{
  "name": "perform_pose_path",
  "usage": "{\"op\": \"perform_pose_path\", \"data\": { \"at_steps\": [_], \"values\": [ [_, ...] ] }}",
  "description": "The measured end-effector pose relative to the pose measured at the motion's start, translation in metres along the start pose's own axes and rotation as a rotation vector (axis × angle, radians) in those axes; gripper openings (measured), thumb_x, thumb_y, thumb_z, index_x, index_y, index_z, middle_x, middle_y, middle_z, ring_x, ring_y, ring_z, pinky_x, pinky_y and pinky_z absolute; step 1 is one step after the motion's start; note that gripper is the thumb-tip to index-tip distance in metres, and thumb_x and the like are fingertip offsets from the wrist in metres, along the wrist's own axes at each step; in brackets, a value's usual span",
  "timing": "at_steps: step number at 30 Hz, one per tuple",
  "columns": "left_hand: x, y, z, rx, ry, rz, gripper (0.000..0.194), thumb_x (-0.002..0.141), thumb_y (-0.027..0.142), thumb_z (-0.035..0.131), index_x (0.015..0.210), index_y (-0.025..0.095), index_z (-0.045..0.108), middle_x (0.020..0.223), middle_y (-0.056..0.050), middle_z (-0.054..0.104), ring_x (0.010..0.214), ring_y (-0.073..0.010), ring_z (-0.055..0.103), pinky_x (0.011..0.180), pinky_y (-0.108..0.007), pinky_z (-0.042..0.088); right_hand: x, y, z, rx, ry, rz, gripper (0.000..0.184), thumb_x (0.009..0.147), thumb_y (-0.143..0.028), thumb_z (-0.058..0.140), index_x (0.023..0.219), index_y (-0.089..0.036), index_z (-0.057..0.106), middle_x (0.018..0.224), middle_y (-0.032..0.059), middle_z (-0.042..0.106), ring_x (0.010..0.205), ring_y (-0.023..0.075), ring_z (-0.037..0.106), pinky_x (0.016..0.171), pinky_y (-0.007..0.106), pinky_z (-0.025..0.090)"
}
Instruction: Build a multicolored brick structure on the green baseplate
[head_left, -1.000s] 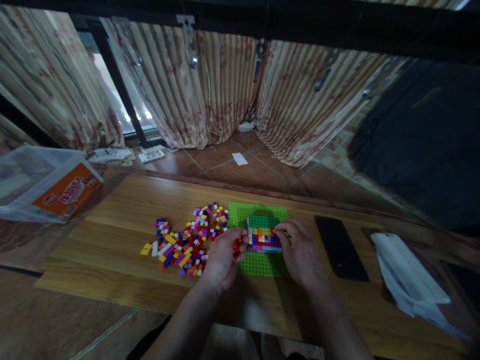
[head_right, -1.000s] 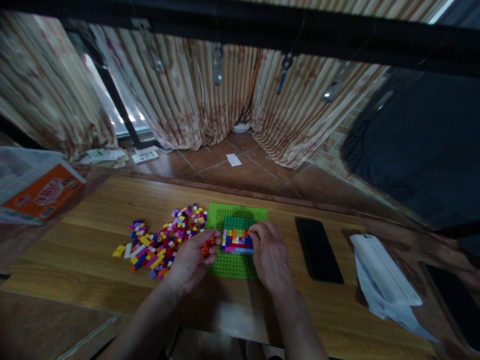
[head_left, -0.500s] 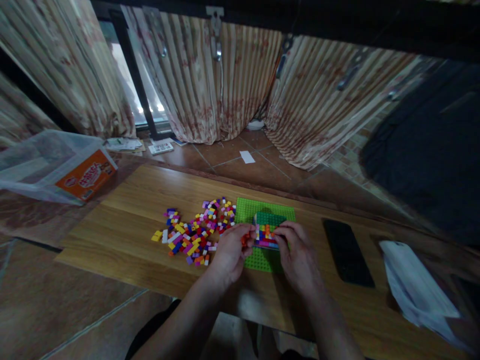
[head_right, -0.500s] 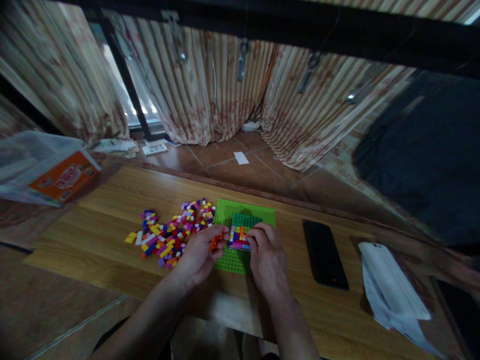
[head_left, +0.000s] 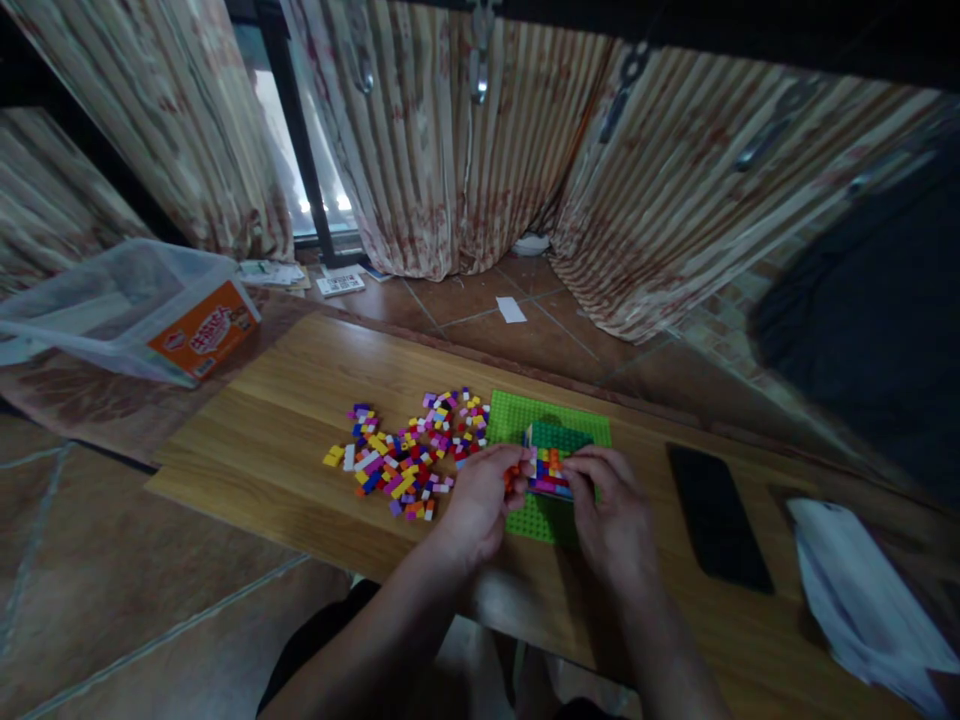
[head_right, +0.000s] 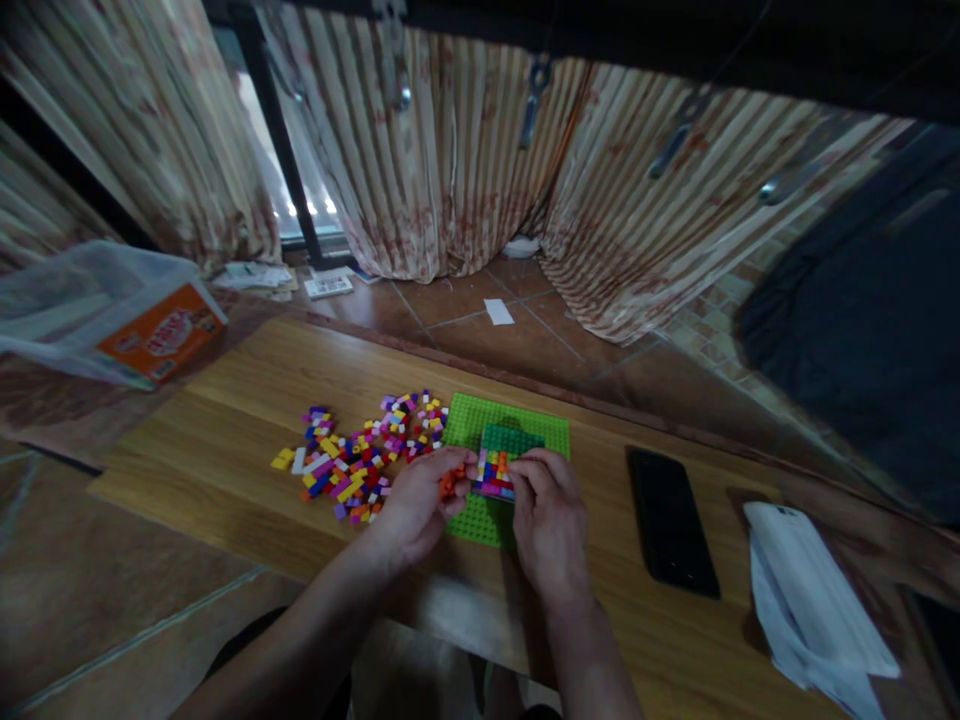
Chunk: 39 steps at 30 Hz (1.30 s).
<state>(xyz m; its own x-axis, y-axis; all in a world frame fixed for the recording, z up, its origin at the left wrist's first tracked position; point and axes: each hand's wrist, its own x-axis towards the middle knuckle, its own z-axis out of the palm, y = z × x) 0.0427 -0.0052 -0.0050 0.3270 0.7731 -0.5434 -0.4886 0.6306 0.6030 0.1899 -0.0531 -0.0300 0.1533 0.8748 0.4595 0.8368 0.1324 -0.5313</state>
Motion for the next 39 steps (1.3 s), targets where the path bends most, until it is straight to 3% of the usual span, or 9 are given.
{"op": "perform_pose_path", "data": {
  "at_steps": [5,11,15,17,26,33,39],
  "values": [
    [0.001,0.0,0.001,-0.047,0.004,-0.019,0.009,0.074,0.017,0.062,0.067,0.012,0.064,0.059,0.001,0.053,0.047,-0.0046,0.043,0.044,-0.018,0.027,-0.002,0.002,0.002,0.031,0.009,0.001,0.018,0.093,-0.024,0.05,0.084,-0.023,0.065,0.095,0.0054,0.063,0.089,0.0194,0.062,0.081,0.036,0.05],
    [-0.002,0.006,0.003,-0.196,-0.001,-0.04,0.023,0.087,0.015,0.05,0.072,0.009,0.066,0.07,-0.006,0.063,0.057,-0.0083,0.058,0.054,-0.019,0.046,-0.001,0.003,0.0,0.042,0.025,-0.023,0.017,0.093,-0.025,0.053,0.085,-0.022,0.068,0.096,0.0057,0.063,0.088,0.0189,0.063,0.081,0.036,0.052],
    [-0.007,0.011,0.004,-0.243,-0.03,-0.073,0.023,0.089,0.013,0.047,0.08,0.006,0.067,0.079,-0.011,0.068,0.068,-0.0132,0.067,0.068,-0.024,0.055,-0.001,-0.008,-0.006,0.031,0.182,-0.08,0.014,0.092,-0.025,0.056,0.095,-0.022,0.069,0.1,0.0061,0.065,0.094,0.0195,0.064,0.086,0.038,0.052],
    [-0.009,0.013,0.004,-0.251,-0.058,-0.085,0.022,0.089,0.012,0.047,0.084,0.006,0.068,0.082,-0.012,0.069,0.072,-0.0147,0.068,0.07,-0.025,0.055,-0.002,-0.017,-0.007,0.043,0.217,-0.121,0.014,0.092,-0.022,0.056,0.099,-0.022,0.069,0.101,0.0058,0.065,0.095,0.019,0.064,0.087,0.037,0.052],
    [-0.009,0.008,0.001,-0.314,-0.134,-0.081,0.02,0.088,0.009,0.049,0.089,0.006,0.069,0.078,-0.008,0.067,0.068,-0.0109,0.064,0.065,-0.021,0.053,-0.003,-0.03,0.0,-0.042,0.018,-0.196,0.025,0.094,-0.023,0.054,0.115,-0.022,0.066,0.121,0.0101,0.059,0.111,0.0244,0.055,0.093,0.044,0.048],
    [-0.007,0.006,0.0,-0.293,-0.113,-0.075,0.022,0.089,0.008,0.048,0.088,0.009,0.07,0.085,-0.008,0.067,0.07,-0.0093,0.062,0.059,-0.018,0.048,-0.002,-0.032,0.005,-0.055,-0.011,-0.208,0.023,0.093,-0.025,0.055,0.112,-0.023,0.068,0.122,0.0086,0.06,0.112,0.0245,0.054,0.095,0.046,0.047],
    [-0.006,0.004,-0.001,-0.306,-0.16,-0.124,0.022,0.088,0.007,0.048,0.085,0.008,0.069,0.08,-0.007,0.066,0.066,-0.0082,0.061,0.059,-0.017,0.049,-0.002,-0.03,0.006,-0.021,0.026,-0.181,0.017,0.092,-0.028,0.058,0.102,-0.024,0.072,0.116,0.0078,0.063,0.109,0.0238,0.057,0.093,0.045,0.047]
  ]
}}
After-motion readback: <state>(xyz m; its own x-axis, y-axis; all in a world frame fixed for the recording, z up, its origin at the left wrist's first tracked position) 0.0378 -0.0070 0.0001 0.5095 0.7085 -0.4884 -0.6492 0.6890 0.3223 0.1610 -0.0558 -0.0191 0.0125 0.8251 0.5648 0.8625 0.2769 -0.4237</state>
